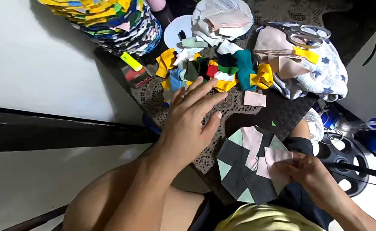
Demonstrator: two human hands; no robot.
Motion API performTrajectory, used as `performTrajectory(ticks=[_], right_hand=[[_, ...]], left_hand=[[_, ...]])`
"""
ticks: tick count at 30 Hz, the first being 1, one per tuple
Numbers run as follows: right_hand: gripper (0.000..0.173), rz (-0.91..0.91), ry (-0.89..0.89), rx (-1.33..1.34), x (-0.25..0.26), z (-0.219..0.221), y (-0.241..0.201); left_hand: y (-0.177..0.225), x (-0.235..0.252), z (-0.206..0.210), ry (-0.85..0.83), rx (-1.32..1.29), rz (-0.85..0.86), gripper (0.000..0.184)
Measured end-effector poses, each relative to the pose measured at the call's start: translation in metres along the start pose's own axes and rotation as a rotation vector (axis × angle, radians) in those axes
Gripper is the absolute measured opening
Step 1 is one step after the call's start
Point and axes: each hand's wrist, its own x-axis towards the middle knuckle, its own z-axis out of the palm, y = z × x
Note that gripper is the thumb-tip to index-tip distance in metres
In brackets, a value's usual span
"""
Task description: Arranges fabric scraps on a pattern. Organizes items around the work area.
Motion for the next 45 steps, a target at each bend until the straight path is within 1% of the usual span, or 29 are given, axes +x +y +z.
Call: performTrajectory(ticks=[3,5,8,11,14,16,19,21,23,25,29,33,36,38,40,43,45], right_hand=[[0.010,-0.092,0.043,-0.083,-0.003,-0.007,-0.001],[0.010,-0.073,0.052,-0.055,-0.004,-0.010,-0.006],[0.011,0.001,0.035,0.048,-0.003,-0.011,-0.016],[0.011,0.035,0.005,0.128,-0.001,-0.012,-0.026],[0.012,-0.001,-0.008,0.135,0.006,-0.009,-0.043],[0.014,-0.045,-0.004,0.138,0.015,-0.002,-0.063],[0.017,-0.117,-0.027,0.160,0.038,0.016,-0.101],[0.017,-0.189,-0.051,0.152,0.059,0.034,-0.132],[0.013,-0.239,-0.072,0.124,0.083,0.057,-0.167],[0.009,-0.268,-0.109,0.102,0.109,0.086,-0.204],[0.015,-0.301,-0.199,0.148,0.165,0.155,-0.274],[0.019,-0.314,-0.213,0.172,0.214,0.221,-0.318],[0.021,-0.307,-0.185,0.177,0.242,0.256,-0.334],[0.022,-0.294,-0.165,0.175,0.255,0.271,-0.340],[0.023,-0.281,-0.160,0.162,0.264,0.281,-0.344],[0.019,-0.254,-0.148,0.111,0.272,0.290,-0.346],[0.022,-0.244,-0.152,0.096,0.277,0.294,-0.346]], left_hand=[[-0.002,-0.004,-0.010,0.056,0.000,-0.032,0.036],[-0.005,-0.007,-0.015,0.106,-0.023,-0.064,0.035],[-0.010,-0.012,-0.023,0.185,-0.087,-0.124,0.034],[-0.012,-0.014,-0.031,0.272,-0.214,-0.209,0.030],[-0.020,-0.014,-0.035,0.409,-0.418,-0.302,0.030],[-0.030,-0.012,-0.036,0.546,-0.605,-0.392,0.029],[-0.043,-0.008,-0.047,0.792,-0.927,-0.636,0.025],[-0.049,-0.002,-0.060,0.959,-1.102,-0.756,0.025],[-0.053,0.002,-0.074,1.085,-1.208,-0.807,0.027],[-0.055,0.004,-0.082,1.164,-1.255,-0.811,0.027],[-0.052,0.005,-0.088,1.219,-1.363,-0.810,0.027],[-0.053,0.005,-0.088,1.190,-1.437,-0.805,0.025],[-0.052,0.004,-0.089,1.161,-1.474,-0.824,0.025],[-0.051,0.002,-0.091,1.150,-1.508,-0.838,0.024],[-0.053,-0.001,-0.092,1.138,-1.534,-0.842,0.024],[-0.054,-0.005,-0.091,1.129,-1.558,-0.829,0.024],[-0.056,-0.007,-0.091,1.128,-1.569,-0.817,0.025]])
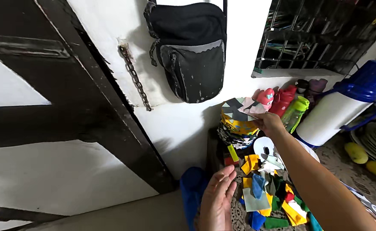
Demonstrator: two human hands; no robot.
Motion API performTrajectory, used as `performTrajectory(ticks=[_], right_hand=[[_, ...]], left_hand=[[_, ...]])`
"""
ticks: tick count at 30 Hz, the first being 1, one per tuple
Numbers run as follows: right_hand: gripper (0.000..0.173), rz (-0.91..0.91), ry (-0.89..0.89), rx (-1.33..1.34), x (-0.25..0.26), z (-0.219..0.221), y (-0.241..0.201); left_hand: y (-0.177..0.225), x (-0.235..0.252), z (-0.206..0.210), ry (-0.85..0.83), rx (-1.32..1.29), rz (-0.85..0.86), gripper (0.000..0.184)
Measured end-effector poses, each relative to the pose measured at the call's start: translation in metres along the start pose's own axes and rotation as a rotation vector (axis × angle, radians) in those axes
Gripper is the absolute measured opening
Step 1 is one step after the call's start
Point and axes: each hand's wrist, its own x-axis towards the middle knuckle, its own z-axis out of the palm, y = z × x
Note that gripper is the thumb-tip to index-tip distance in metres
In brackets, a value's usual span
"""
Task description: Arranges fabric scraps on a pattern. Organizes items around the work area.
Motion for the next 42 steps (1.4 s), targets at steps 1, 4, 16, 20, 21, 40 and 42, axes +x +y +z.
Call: performTrajectory(ticks=[1,4,16,20,21,40,42], right_hand=[[0.022,-0.001,0.003,-0.004,0.002,0.002,0.001],[0.022,-0.011,-0.006,-0.018,0.006,0.006,0.002],[0.061,-0.374,0.199,-0.850,0.007,-0.008,0.001],[0.032,-0.780,0.097,-1.074,0.019,0.017,-0.005],[0.029,-0.836,0.018,-1.121,0.024,0.026,-0.005],[0.051,-0.629,-0.362,-1.388,0.077,0.048,0.026],[0.052,-0.644,-0.353,-1.370,0.076,0.046,0.025]], left_hand=[[0.000,0.000,-0.001,-0.003,-0.004,-0.002,0.025],[0.003,-0.001,-0.002,-0.009,0.000,-0.007,0.025],[0.007,-0.003,-0.006,-0.049,-0.049,-0.024,0.028],[0.006,-0.003,-0.010,-0.056,-0.080,-0.003,0.031],[0.006,-0.003,-0.011,-0.056,-0.074,0.000,0.032],[0.024,0.000,-0.035,-0.158,-0.271,0.069,0.037],[0.027,0.001,-0.036,-0.119,-0.261,0.138,0.036]])
